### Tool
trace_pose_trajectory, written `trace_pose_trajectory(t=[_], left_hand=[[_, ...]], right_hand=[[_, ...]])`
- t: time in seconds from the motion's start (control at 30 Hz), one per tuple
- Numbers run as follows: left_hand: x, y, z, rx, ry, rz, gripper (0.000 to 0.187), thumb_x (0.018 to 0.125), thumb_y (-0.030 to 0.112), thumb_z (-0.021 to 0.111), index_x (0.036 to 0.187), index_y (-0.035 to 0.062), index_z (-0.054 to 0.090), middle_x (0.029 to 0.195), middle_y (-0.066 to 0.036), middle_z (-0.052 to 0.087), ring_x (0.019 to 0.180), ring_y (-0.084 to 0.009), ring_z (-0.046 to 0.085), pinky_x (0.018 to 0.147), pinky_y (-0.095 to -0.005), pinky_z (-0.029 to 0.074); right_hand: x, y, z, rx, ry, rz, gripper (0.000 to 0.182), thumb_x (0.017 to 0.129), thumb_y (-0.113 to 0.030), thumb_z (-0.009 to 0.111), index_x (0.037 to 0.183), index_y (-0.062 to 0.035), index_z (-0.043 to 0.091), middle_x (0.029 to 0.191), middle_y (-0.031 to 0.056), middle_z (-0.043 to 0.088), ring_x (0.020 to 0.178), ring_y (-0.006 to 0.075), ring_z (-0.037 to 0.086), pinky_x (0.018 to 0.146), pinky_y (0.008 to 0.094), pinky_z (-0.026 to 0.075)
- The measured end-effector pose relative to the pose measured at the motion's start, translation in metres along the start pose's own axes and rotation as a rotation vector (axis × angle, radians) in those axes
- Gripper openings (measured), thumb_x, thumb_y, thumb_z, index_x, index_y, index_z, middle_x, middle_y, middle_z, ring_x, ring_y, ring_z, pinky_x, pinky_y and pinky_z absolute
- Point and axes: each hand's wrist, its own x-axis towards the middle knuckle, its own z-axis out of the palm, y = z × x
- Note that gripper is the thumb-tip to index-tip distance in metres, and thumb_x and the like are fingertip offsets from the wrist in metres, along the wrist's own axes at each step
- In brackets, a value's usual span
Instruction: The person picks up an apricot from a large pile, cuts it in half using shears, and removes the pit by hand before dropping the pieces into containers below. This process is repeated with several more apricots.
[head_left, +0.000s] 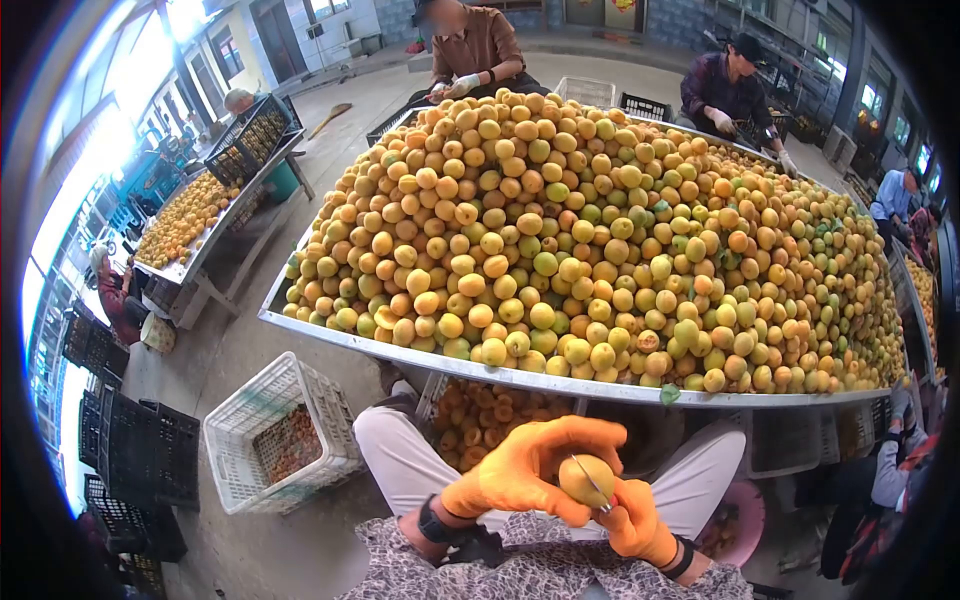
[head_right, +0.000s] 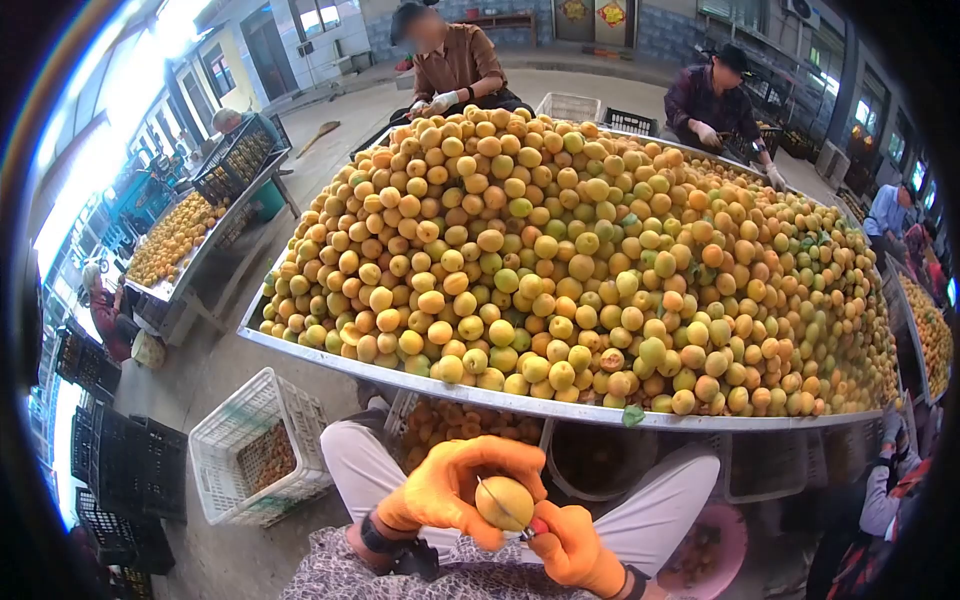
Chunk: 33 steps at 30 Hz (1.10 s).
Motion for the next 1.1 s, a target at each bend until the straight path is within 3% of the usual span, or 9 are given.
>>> trace_pose_trajectory(t=[0.17, 0.37, 0.43, 0.5, 0.57, 0.83, 0.9, 0.97, 1.1], left_hand=[[-0.002, -0.038, 0.003, -0.195, -0.095, 0.046, 0.067, 0.074, 0.021, 0.083, 0.130, -0.0003, 0.053, 0.120, -0.010, 0.060, 0.109, -0.0178, 0.058, 0.095, -0.0317, 0.046], [0.006, 0.012, -0.016, 0.978, -0.133, 0.260, 0.065, 0.061, 0.018, 0.087, 0.118, -0.0017, 0.061, 0.103, -0.013, 0.060, 0.097, -0.0230, 0.059, 0.086, -0.0329, 0.046], [0.007, 0.011, -0.014, 0.960, -0.160, 0.244, 0.065, 0.058, 0.010, 0.086, 0.117, -0.0012, 0.061, 0.104, -0.010, 0.060, 0.097, -0.0202, 0.059, 0.087, -0.0315, 0.045], [0.004, -0.004, 0.003, 0.216, -0.048, -0.050, 0.060, 0.062, 0.006, 0.082, 0.117, -0.0012, 0.060, 0.103, -0.008, 0.060, 0.098, -0.0179, 0.058, 0.088, -0.0314, 0.045], [0.002, -0.026, 0.009, -0.111, -0.086, -0.020, 0.052, 0.074, 0.013, 0.075, 0.121, -0.0034, 0.057, 0.105, -0.008, 0.060, 0.100, -0.0167, 0.057, 0.091, -0.0308, 0.044], [0.013, 0.018, -0.013, 1.151, -0.128, 0.269, 0.062, 0.058, 0.013, 0.087, 0.115, 0.0036, 0.064, 0.092, -0.011, 0.061, 0.088, -0.0263, 0.057, 0.075, -0.0349, 0.047], [0.014, 0.014, -0.010, 1.068, -0.160, 0.226, 0.064, 0.059, 0.014, 0.087, 0.117, 0.0020, 0.062, 0.097, -0.009, 0.064, 0.093, -0.0231, 0.060, 0.079, -0.0331, 0.049], [0.008, -0.002, 0.006, -0.029, 0.037, -0.160, 0.066, 0.063, 0.017, 0.086, 0.121, -0.0015, 0.058, 0.105, -0.009, 0.065, 0.099, -0.0188, 0.061, 0.087, -0.0302, 0.049], [0.005, -0.017, 0.007, 0.185, 0.107, -0.006, 0.060, 0.066, 0.021, 0.087, 0.115, -0.0010, 0.063, 0.100, -0.007, 0.063, 0.095, -0.0169, 0.061, 0.085, -0.0285, 0.049]], right_hand=[[-0.006, 0.016, 0.005, 0.075, 0.131, -0.110, 0.038, 0.094, -0.038, 0.052, 0.079, -0.0035, 0.052, 0.059, 0.0117, 0.048, 0.049, 0.0319, 0.051, 0.048, 0.0363, 0.039], [-0.004, 0.007, -0.012, -0.013, -0.043, 0.095, 0.039, 0.095, -0.040, 0.052, 0.077, -0.0049, 0.051, 0.061, 0.0107, 0.050, 0.049, 0.0299, 0.049, 0.048, 0.0345, 0.039], [-0.003, 0.014, -0.002, 0.005, 0.022, -0.028, 0.039, 0.095, -0.039, 0.052, 0.077, -0.0050, 0.050, 0.062, 0.0108, 0.051, 0.049, 0.0293, 0.048, 0.048, 0.0337, 0.039], [0.000, 0.013, 0.008, 0.024, 0.089, -0.148, 0.039, 0.095, -0.039, 0.053, 0.077, -0.0052, 0.050, 0.062, 0.0109, 0.051, 0.048, 0.0288, 0.046, 0.048, 0.0328, 0.038], [0.005, 0.009, 0.014, 0.139, 0.203, -0.221, 0.041, 0.096, -0.041, 0.050, 0.077, -0.0049, 0.051, 0.062, 0.0109, 0.052, 0.049, 0.0278, 0.046, 0.048, 0.0319, 0.038], [-0.004, 0.012, -0.010, -0.022, -0.005, 0.059, 0.046, 0.097, -0.044, 0.046, 0.078, -0.0032, 0.053, 0.056, 0.0105, 0.048, 0.047, 0.0296, 0.047, 0.047, 0.0347, 0.038], [-0.003, 0.015, -0.002, 0.010, 0.059, 0.010, 0.045, 0.097, -0.043, 0.046, 0.077, -0.0032, 0.053, 0.056, 0.0104, 0.047, 0.047, 0.0293, 0.047, 0.047, 0.0344, 0.038], [-0.001, 0.016, 0.000, 0.040, 0.125, -0.043, 0.045, 0.097, -0.043, 0.046, 0.077, -0.0032, 0.052, 0.056, 0.0103, 0.047, 0.047, 0.0291, 0.047, 0.047, 0.0342, 0.037], [-0.004, 0.028, -0.009, 0.038, 0.110, -0.087, 0.044, 0.096, -0.043, 0.049, 0.076, -0.0034, 0.053, 0.056, 0.0100, 0.045, 0.046, 0.0283, 0.047, 0.046, 0.0338, 0.037]])
